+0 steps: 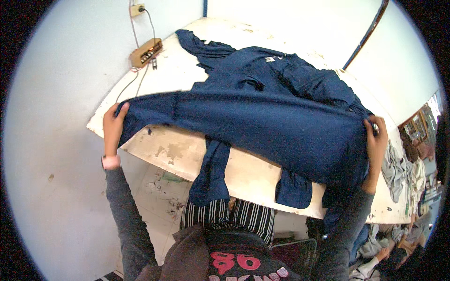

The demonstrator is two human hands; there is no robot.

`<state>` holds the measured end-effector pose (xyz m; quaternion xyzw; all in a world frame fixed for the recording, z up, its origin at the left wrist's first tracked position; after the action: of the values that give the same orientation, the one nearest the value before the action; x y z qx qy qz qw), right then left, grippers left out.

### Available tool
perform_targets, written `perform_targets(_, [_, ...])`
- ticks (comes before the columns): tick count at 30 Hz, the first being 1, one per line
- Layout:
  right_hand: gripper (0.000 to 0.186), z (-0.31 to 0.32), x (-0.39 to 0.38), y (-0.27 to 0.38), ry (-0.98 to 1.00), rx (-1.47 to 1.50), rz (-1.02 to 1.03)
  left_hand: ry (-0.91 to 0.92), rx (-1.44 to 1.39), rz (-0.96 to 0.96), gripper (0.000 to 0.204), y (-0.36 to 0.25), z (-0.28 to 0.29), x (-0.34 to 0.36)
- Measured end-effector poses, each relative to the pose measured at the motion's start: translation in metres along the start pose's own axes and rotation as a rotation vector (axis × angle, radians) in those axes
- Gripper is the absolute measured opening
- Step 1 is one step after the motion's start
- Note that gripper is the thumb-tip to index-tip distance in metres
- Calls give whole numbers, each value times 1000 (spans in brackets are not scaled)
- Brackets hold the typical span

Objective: The person uses a small blade to cut a dark blue garment laid on a white table. They repeatedly lift, fold, and reposition sections of the fabric while making small cuts along seams and edges. The garment remains on the table throughout the clip.

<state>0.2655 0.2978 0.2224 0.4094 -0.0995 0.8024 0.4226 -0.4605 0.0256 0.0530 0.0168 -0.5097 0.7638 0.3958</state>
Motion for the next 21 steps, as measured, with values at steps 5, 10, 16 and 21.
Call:
perform_targets(5, [31,-102,48,-14,104,-351,-85,-102,216,-45,41,4,-14,36])
perform_targets(10, [45,-109,1,30,156,57,-76,-71,73,-83,48,1,-25,-6])
perform_targets(16, [53,-71,-86,6,356,357,-359,120,135,-190,46,-23,-44,-51])
perform_targets(21, [83,-41,-149,-36,271,286,-619,6,142,-213,49,-21,-57,-60])
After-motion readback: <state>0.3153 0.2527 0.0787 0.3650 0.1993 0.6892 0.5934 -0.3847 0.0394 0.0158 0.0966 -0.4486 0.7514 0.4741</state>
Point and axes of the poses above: each hand's wrist, its own x-axis towards the middle knuckle, its own z-axis out of the back of the hand, y = z × x, the point moved 10 cm from there along x, towards the middle knuckle, and after that the axes turned 2 degrees about -x, right-handed, at the moved point
